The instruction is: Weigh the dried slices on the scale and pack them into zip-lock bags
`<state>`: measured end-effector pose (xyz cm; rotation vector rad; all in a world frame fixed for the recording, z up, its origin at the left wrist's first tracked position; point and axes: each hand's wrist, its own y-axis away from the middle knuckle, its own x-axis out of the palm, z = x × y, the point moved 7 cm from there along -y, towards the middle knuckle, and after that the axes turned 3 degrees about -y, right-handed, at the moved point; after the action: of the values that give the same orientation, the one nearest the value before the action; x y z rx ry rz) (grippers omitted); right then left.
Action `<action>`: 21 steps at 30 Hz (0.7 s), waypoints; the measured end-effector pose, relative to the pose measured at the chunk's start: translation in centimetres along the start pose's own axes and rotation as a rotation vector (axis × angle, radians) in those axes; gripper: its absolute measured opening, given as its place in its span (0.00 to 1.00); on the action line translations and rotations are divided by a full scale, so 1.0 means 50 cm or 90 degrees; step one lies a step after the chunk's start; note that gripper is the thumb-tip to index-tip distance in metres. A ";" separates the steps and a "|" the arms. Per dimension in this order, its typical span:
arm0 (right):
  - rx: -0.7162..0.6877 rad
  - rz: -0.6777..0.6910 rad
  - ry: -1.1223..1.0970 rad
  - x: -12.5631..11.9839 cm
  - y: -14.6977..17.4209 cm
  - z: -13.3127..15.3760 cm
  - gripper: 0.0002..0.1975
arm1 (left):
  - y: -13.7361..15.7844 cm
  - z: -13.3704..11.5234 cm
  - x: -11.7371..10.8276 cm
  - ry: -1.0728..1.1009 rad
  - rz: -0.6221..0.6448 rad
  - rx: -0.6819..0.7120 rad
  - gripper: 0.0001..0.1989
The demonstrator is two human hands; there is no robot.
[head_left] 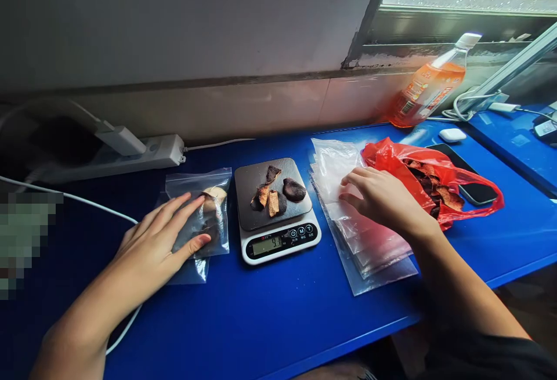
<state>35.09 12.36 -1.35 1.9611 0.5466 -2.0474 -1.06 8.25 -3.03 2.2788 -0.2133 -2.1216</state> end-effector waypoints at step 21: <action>-0.001 -0.292 -0.238 -0.139 0.055 -0.078 0.08 | -0.005 0.003 0.000 -0.072 0.083 -0.096 0.34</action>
<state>40.19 11.04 5.21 1.4857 0.9714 -2.5976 -1.17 8.52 -3.06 2.0090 -0.1910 -2.1241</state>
